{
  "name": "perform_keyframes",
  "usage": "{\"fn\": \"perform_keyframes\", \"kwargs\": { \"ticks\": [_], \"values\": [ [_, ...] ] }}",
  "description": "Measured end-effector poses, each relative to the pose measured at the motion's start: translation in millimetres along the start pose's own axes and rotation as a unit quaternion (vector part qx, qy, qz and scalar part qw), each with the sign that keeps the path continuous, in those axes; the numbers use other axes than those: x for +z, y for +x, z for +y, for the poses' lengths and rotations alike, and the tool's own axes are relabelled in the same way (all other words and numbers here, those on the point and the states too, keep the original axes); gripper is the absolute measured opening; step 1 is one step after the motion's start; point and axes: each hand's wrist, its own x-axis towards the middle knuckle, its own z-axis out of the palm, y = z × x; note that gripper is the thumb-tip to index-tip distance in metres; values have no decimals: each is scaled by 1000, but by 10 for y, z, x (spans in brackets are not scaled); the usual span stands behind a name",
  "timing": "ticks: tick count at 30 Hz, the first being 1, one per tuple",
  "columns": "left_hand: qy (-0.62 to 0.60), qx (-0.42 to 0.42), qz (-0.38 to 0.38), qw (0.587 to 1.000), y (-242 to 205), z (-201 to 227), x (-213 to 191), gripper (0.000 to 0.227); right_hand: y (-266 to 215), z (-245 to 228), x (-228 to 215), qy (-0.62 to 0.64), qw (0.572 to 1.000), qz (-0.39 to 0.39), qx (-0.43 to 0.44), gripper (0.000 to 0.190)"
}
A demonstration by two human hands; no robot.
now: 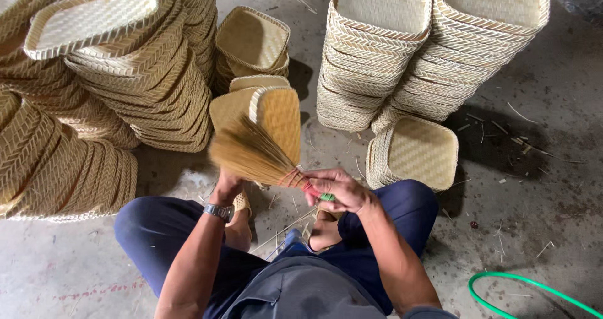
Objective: The person cleans woven baskets by hand and using a small broom, removing debris and stacking the baskets.
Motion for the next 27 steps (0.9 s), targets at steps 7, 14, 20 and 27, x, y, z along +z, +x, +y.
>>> {"fn": "perform_keyframes", "kwargs": {
  "ticks": [7,14,20,27],
  "values": [
    [260,172,-104,944,80,490,225,38,-133,253,-1053,-365,832,415,-44,44],
    [154,165,-170,959,-92,475,406,37,1,-172,-699,-413,824,370,116,48],
    [267,260,-14,928,244,-37,237,38,95,153,164,-150,973,167,48,32],
    [511,283,-25,811,161,-253,42,32,-323,-370,-162,97,952,49,-287,33]
  ]
}}
